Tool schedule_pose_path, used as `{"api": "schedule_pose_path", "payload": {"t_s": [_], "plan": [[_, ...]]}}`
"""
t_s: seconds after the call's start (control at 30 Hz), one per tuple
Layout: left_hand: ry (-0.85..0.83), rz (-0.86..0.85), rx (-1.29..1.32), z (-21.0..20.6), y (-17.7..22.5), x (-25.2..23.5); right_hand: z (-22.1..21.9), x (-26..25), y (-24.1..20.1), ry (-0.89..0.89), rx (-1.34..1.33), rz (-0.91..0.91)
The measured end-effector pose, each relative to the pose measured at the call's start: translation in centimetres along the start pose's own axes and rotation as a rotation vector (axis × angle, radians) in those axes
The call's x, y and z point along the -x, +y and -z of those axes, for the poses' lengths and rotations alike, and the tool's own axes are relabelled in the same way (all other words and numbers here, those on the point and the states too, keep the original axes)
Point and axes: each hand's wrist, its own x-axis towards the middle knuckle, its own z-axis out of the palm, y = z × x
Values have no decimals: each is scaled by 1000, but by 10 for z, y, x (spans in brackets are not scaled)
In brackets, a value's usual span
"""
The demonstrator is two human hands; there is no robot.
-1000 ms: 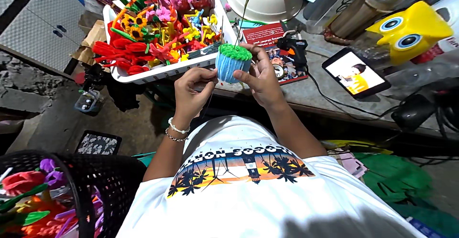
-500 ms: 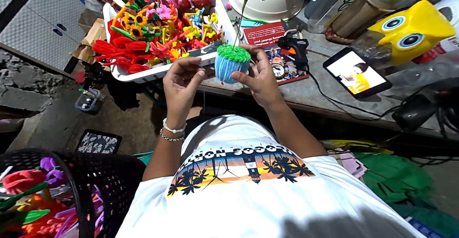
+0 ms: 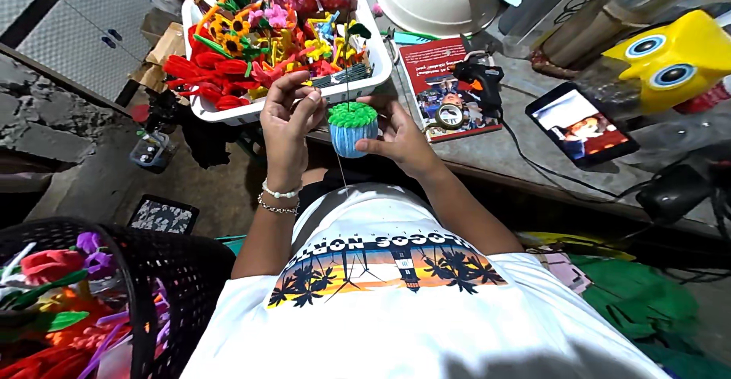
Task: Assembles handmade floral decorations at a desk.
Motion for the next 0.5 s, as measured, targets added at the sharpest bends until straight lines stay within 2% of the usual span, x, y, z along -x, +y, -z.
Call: {"api": "schedule_pose_path", "payload": {"t_s": [0.5], "plan": [[-124, -27, -108, -6, 9, 28, 6, 1, -2, 11, -31, -3]]}}
